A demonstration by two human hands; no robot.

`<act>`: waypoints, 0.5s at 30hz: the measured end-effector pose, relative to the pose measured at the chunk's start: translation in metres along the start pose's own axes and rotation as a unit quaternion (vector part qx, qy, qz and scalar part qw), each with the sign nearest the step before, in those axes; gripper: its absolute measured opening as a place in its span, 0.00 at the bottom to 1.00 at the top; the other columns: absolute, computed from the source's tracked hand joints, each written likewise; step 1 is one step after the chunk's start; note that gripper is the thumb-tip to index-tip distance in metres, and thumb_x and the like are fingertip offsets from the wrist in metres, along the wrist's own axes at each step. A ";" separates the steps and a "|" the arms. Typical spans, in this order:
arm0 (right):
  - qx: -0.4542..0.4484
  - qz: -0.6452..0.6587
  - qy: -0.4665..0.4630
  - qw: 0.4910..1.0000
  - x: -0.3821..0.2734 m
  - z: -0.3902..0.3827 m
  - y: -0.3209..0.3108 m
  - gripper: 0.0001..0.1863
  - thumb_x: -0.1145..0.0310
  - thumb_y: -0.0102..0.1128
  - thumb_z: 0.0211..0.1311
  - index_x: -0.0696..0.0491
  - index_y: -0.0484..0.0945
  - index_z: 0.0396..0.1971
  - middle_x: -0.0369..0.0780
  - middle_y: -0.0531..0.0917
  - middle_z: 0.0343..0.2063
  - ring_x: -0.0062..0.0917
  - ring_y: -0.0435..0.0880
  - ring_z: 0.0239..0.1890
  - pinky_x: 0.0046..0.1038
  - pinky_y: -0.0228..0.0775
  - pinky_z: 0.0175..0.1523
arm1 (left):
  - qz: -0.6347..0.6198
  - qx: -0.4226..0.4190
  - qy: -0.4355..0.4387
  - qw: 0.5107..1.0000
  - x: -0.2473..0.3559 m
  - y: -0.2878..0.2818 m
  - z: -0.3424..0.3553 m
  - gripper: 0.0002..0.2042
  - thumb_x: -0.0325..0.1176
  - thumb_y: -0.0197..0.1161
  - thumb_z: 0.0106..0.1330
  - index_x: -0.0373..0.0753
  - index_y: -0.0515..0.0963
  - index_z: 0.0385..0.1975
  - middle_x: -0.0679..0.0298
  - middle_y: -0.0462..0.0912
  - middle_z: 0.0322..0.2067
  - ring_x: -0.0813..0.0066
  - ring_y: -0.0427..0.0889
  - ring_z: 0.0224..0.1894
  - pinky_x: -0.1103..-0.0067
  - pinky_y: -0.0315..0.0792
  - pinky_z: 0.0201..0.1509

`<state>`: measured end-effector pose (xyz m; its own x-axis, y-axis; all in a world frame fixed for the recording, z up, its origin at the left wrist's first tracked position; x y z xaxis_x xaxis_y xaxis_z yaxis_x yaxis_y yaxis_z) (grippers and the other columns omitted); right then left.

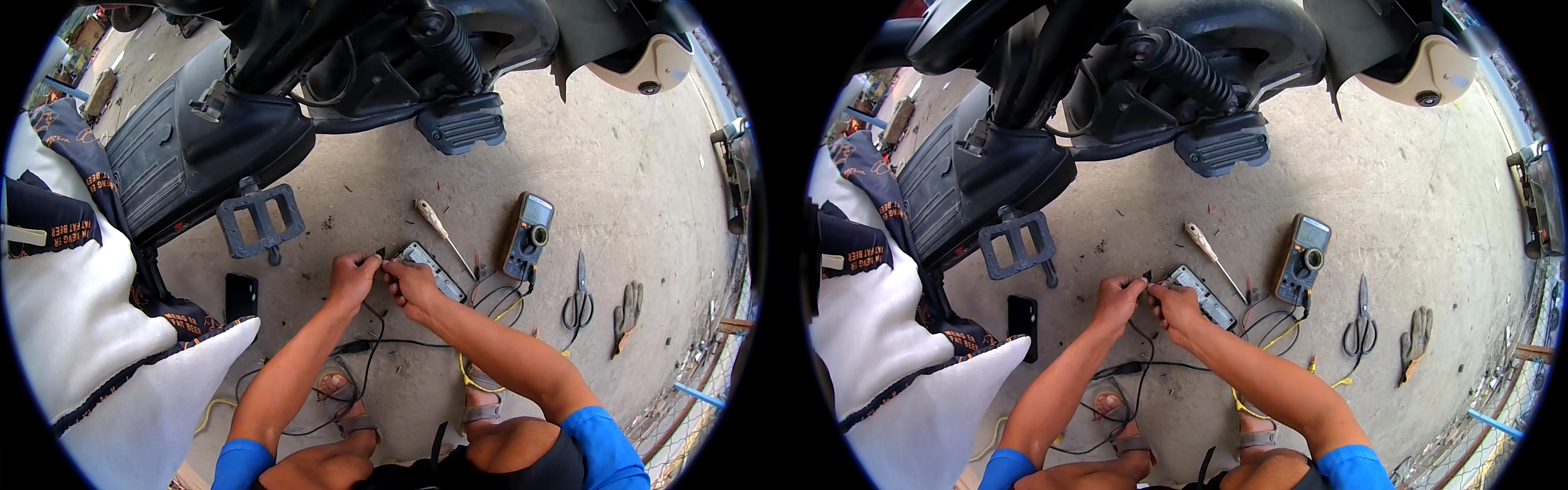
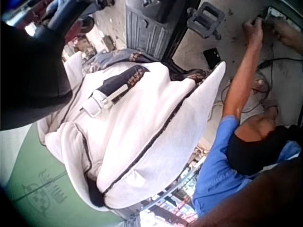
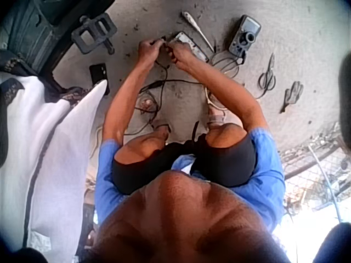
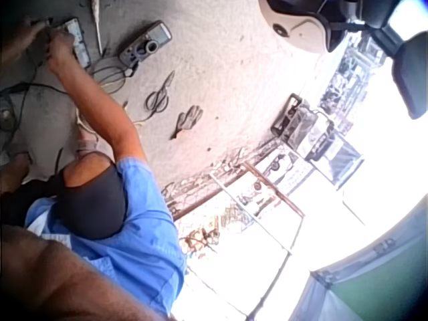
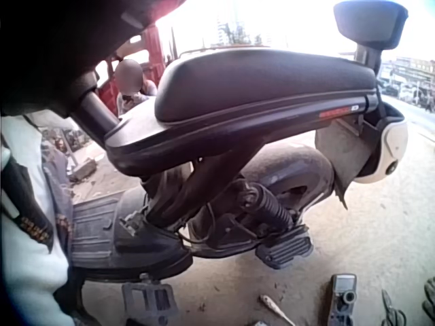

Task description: The person sits on the ground and repairs a scooter's electrical system. They strip wires, connect them to a control module, and use a multimeter to test the connections.

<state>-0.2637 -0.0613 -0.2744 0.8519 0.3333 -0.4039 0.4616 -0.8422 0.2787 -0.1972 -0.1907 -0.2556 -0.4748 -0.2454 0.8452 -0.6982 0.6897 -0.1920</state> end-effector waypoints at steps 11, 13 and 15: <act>0.057 -0.046 -0.050 0.996 -0.008 0.010 0.000 0.11 0.67 0.64 0.63 0.53 0.77 0.22 0.34 0.78 0.19 0.16 0.69 0.16 0.21 0.52 0.14 | 0.194 0.061 0.140 0.969 0.039 -0.009 -0.013 0.11 0.34 0.64 0.64 0.30 0.81 0.26 0.57 0.80 0.18 0.73 0.77 0.20 0.71 0.68 0.26; 0.064 -0.036 -0.041 0.996 -0.008 0.011 -0.002 0.11 0.67 0.65 0.60 0.54 0.78 0.21 0.36 0.78 0.17 0.19 0.70 0.14 0.25 0.53 0.15 | 0.167 0.074 0.172 0.968 0.047 -0.009 -0.019 0.09 0.32 0.64 0.63 0.31 0.82 0.29 0.55 0.83 0.22 0.71 0.81 0.23 0.71 0.72 0.30; 0.063 -0.027 -0.032 0.997 -0.008 0.012 -0.003 0.11 0.67 0.65 0.60 0.55 0.79 0.20 0.36 0.78 0.16 0.20 0.71 0.14 0.26 0.53 0.16 | 0.115 0.070 0.191 0.972 0.051 -0.007 -0.023 0.07 0.29 0.65 0.61 0.31 0.83 0.31 0.55 0.85 0.26 0.69 0.85 0.27 0.72 0.76 0.34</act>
<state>-0.2746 -0.0663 -0.2826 0.8067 0.3559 -0.4717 0.4689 -0.8713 0.1446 -0.2036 -0.1923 -0.1998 -0.4113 0.1937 0.8907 -0.6766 0.5900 -0.4407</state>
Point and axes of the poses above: each hand's wrist, its own z-axis towards the middle knuckle, its own y-axis out of the palm, x = y × z, the point moved 10 cm from there along z, towards the middle knuckle
